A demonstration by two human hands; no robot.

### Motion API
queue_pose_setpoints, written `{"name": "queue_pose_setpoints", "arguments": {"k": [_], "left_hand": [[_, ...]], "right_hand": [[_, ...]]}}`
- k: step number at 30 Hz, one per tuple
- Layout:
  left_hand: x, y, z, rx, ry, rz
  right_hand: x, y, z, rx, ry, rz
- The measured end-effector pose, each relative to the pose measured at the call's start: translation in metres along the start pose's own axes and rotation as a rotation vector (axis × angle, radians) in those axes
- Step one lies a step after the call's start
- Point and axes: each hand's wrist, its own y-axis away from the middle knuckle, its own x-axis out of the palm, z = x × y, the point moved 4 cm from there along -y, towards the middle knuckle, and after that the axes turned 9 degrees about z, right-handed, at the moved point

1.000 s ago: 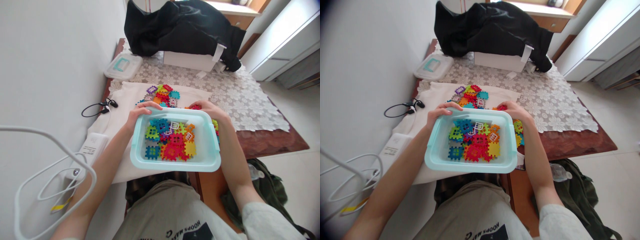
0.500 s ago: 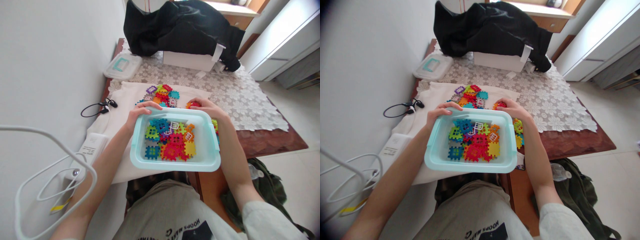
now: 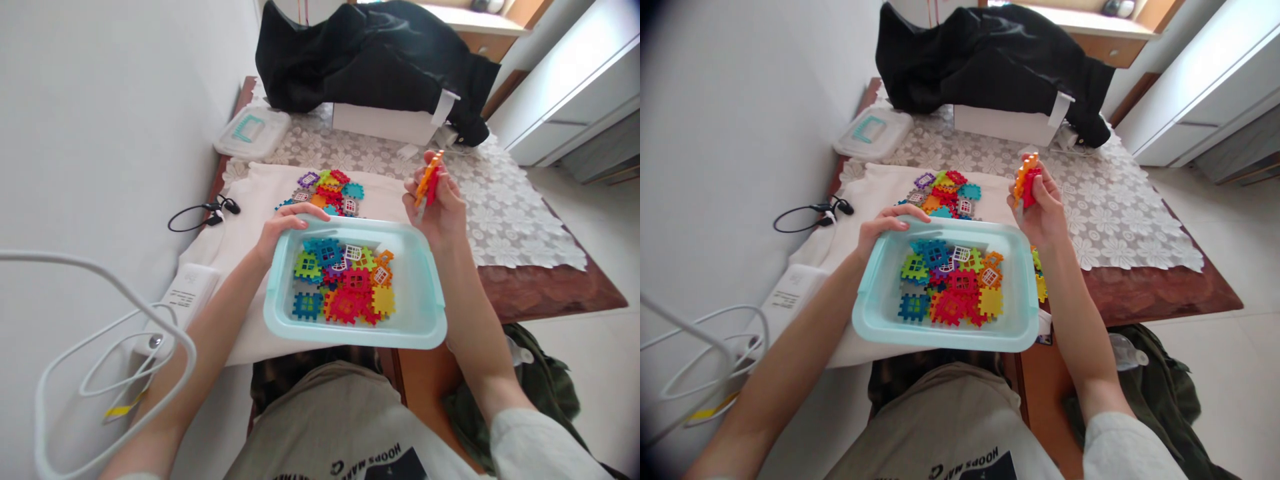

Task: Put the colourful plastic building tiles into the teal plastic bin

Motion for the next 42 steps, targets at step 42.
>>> {"name": "queue_pose_setpoints", "arguments": {"k": [42], "left_hand": [[-0.001,0.000,0.002,0.003,-0.020,-0.007]], "right_hand": [[0.016,0.020,0.019,0.006,0.068,0.479]]}}
